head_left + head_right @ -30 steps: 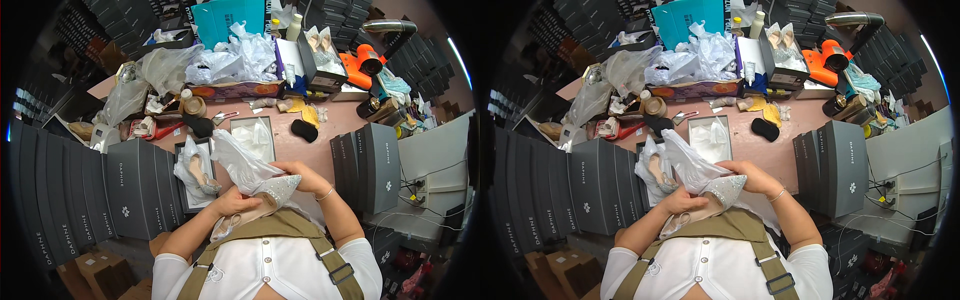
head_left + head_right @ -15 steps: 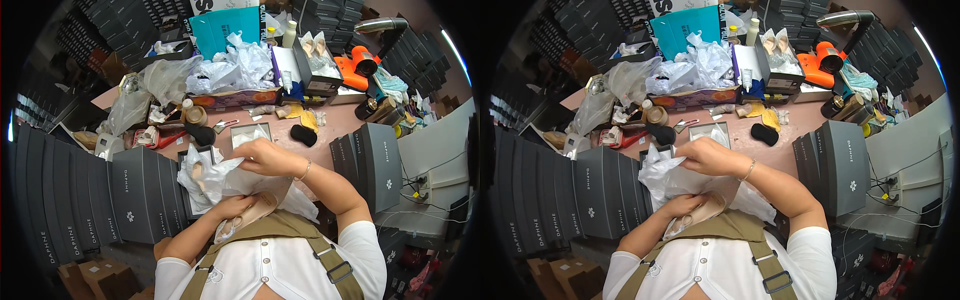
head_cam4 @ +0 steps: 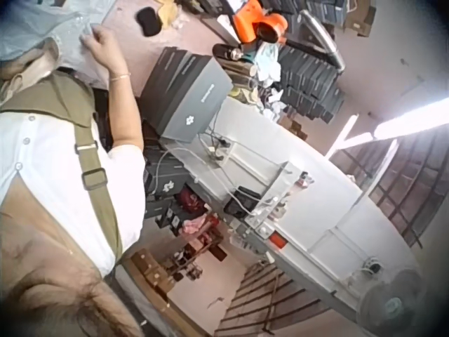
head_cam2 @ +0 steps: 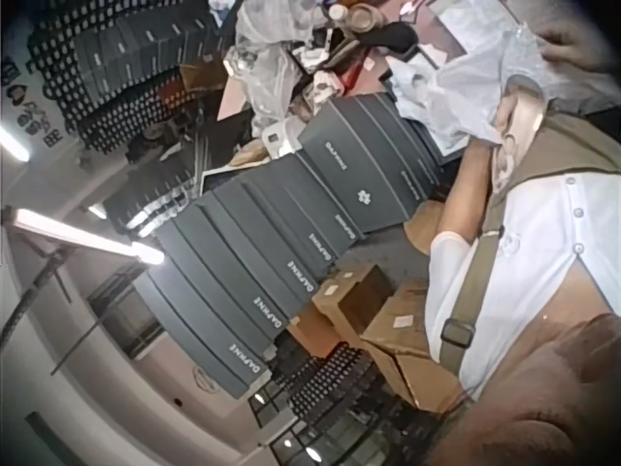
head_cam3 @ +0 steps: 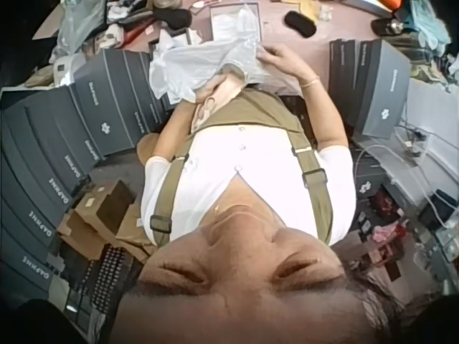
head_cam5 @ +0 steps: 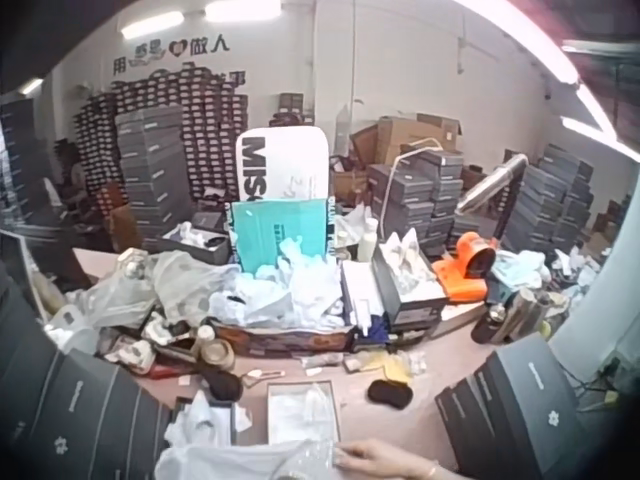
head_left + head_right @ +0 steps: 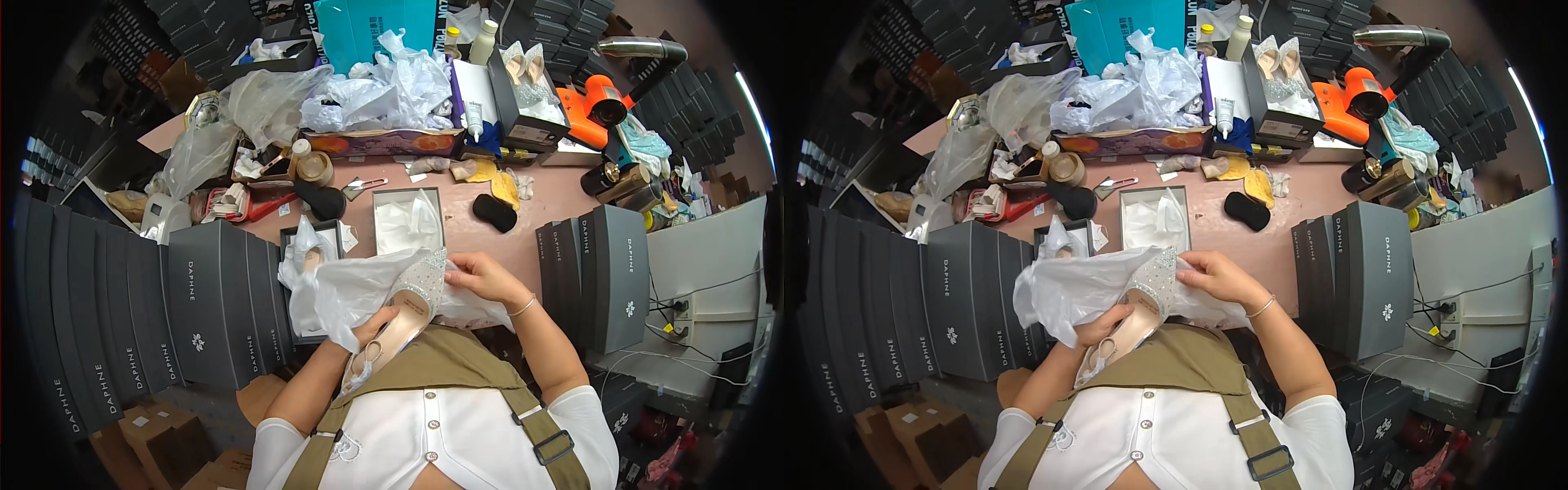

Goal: Checking and packing high-heeled shoes into boxes with tissue paper and organizing the boxed inventory.

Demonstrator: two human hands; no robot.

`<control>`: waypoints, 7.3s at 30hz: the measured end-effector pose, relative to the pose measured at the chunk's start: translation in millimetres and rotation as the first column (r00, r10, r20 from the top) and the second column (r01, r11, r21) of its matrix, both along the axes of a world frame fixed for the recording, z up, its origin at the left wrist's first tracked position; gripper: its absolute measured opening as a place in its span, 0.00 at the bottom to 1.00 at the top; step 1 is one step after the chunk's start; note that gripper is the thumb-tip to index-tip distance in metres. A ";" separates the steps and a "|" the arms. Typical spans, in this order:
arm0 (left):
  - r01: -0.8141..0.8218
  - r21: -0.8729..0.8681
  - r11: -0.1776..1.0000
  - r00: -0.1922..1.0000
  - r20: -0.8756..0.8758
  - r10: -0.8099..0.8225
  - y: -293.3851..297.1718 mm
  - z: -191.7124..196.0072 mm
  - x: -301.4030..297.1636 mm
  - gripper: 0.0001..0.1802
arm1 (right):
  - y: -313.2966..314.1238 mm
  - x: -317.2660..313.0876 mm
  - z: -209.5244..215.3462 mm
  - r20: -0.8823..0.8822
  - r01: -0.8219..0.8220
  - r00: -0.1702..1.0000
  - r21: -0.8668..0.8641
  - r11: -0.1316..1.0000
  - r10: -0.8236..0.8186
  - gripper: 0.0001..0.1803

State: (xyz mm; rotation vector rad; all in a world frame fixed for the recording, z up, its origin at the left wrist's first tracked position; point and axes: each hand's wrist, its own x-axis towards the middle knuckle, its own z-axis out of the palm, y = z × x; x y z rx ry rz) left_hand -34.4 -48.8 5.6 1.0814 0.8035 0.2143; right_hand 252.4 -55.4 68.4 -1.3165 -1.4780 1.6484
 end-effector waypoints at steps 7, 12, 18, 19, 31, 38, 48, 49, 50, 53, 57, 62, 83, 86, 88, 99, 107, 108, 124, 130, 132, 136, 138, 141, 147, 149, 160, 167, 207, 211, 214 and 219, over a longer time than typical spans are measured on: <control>-0.229 -0.225 0.947 0.861 0.407 0.304 9.0 35.5 18.1 0.37 | -6.0 -2.5 19.2 0.173 0.105 0.975 0.175 0.979 -0.136 0.12; -0.209 -0.022 0.978 0.938 0.279 0.207 14.5 31.1 20.2 0.33 | -3.7 2.1 27.5 0.305 0.113 0.933 0.248 0.962 -0.189 0.14; -0.116 0.299 0.947 0.969 0.245 0.042 16.7 34.6 13.7 0.31 | 9.1 -50.3 82.3 0.377 -0.223 0.916 0.765 0.604 -0.139 0.21; -0.138 0.250 0.958 0.964 0.257 0.072 14.5 37.7 13.9 0.31 | 11.3 -54.2 85.0 0.457 -0.374 0.890 0.741 0.558 -0.011 0.22; -0.164 -0.622 0.766 0.695 0.478 0.537 10.7 50.0 16.5 0.33 | -24.5 -75.9 41.3 0.806 -0.684 0.564 0.577 0.446 -0.178 0.07; -0.206 -0.055 0.977 0.946 0.244 0.213 18.9 40.4 26.7 0.30 | -43.6 -86.1 48.9 0.768 -0.611 0.615 0.607 0.507 -0.179 0.07; -0.224 -0.033 0.974 0.939 0.262 0.224 13.3 45.2 24.7 0.30 | -4.9 -2.1 29.1 0.321 0.093 0.902 0.509 0.856 -0.289 0.24; -0.219 0.002 0.976 0.939 0.272 0.211 14.4 43.0 25.6 0.31 | -0.2 5.6 10.5 0.326 0.064 0.931 0.293 0.954 -0.163 0.22; -0.248 0.036 0.968 0.938 0.260 0.231 15.3 44.7 24.5 0.32 | 3.3 9.5 1.5 0.296 0.015 0.955 0.061 0.998 -0.033 0.20; -0.358 0.076 0.931 0.910 0.252 0.329 13.5 47.8 20.1 0.33 | -1.4 8.3 11.2 0.299 0.045 0.950 0.153 0.987 -0.090 0.15; -0.498 0.080 0.863 0.840 0.290 0.458 27.2 32.9 14.8 0.33 | 4.9 3.3 3.3 0.334 0.046 0.933 0.259 0.965 -0.134 0.13; -0.661 0.044 0.749 0.729 0.274 0.627 37.9 1.7 32.8 0.31 | 34.4 -31.6 15.3 0.256 0.215 0.911 0.377 0.901 -0.324 0.09; -0.372 -0.092 0.924 0.887 0.257 0.383 64.8 12.1 27.7 0.41 | -29.4 -85.9 31.1 0.361 -0.034 0.928 0.327 0.944 -0.092 0.17; -0.393 -0.083 0.916 0.880 0.256 0.401 60.8 12.4 25.0 0.40 | -13.8 -96.6 32.7 0.199 0.026 0.978 0.154 0.988 -0.057 0.13; -0.421 -0.096 0.902 0.866 0.255 0.431 58.8 17.9 20.2 0.40 | -14.7 -92.3 13.6 0.405 -0.161 0.914 0.384 0.909 -0.009 0.18; -0.471 0.064 0.880 0.860 0.255 0.442 66.5 42.7 32.9 0.37 | 43.1 -100.0 -25.2 0.347 0.206 0.823 0.554 0.807 -0.449 0.28; -0.534 -0.105 0.839 0.789 0.294 0.539 60.2 24.1 27.7 0.37 | 41.4 -80.2 -39.0 0.161 0.060 0.959 0.688 0.723 -0.233 0.30; -0.516 -0.097 0.851 0.802 0.293 0.520 58.3 26.9 29.4 0.37 | 35.7 -79.6 -27.5 0.199 0.038 0.951 0.682 0.730 -0.235 0.35; -0.316 0.832 0.456 0.833 0.014 0.553 42.3 35.6 38.9 0.38 | 33.1 -72.8 2.1 0.245 0.021 0.954 0.516 0.856 -0.171 0.32; -0.654 0.541 0.529 0.736 0.294 0.610 40.4 11.2 56.2 0.36 | 26.7 -68.3 7.7 0.317 0.001 0.926 0.538 0.843 -0.204 0.32; -0.688 0.513 0.513 0.717 0.372 0.590 33.6 34.8 58.6 0.36 | 25.3 -66.2 5.8 0.318 -0.005 0.926 0.545 0.839 -0.201 0.32; -0.626 0.588 0.511 0.734 0.224 0.641 46.3 29.4 54.9 0.36 | 27.5 -73.8 11.6 0.302 0.002 0.930 0.570 0.821 -0.212 0.33; -0.671 0.589 0.450 0.674 0.232 0.701 47.2 14.1 61.1 0.33 | 26.7 -75.9 8.9 0.324 -0.011 0.922 0.572 0.820 -0.213 0.33; -0.899 0.142 0.413 0.434 0.415 0.800 46.1 -0.5 80.7 0.29 | 25.3 -79.3 13.8 0.358 -0.015 0.907 0.551 0.834 -0.220 0.33; -0.705 -0.372 0.604 0.505 0.335 0.795 51.9 -5.2 75.0 0.22 | 25.0 -69.3 -2.6 0.360 -0.001 0.910 0.496 0.868 -0.205 0.33; -0.604 -0.175 0.777 0.719 0.299 0.627 69.1 -3.3 62.0 0.21 | 27.5 -58.4 3.5 0.359 -0.006 0.915 0.468 0.884 -0.184 0.34; -0.057 0.054 0.997 0.996 0.078 0.053 20.2 39.7 30.2 0.28 | 14.3 -30.4 4.2 0.106 -0.200 0.979 0.350 0.915 0.174 0.10; 0.008 0.093 0.996 1.000 -0.001 -0.007 17.2 39.8 29.4 0.30 | 1.8 -38.6 -4.8 0.158 -0.015 0.987 0.296 0.955 -0.033 0.07; -0.157 0.746 0.648 0.871 -0.205 0.447 55.1 80.2 -73.2 0.14 | -46.9 46.6 -56.0 0.323 0.221 0.895 0.277 0.935 -0.308 0.13; -0.417 0.319 0.851 0.903 0.251 0.348 48.3 68.2 -34.8 0.16 | -11.7 19.0 -0.4 0.047 0.208 0.974 0.221 0.953 -0.224 0.07; -0.318 0.067 0.946 0.896 0.347 0.277 41.3 70.6 -3.0 0.19 | 3.2 -22.3 18.7 -0.065 0.146 0.988 0.129 0.981 -0.139 0.13; -0.365 -0.086 0.927 0.840 0.399 0.368 37.5 70.2 10.1 0.22 | 13.7 -43.3 -1.5 -0.281 0.139 0.948 -0.053 0.989 -0.149 0.23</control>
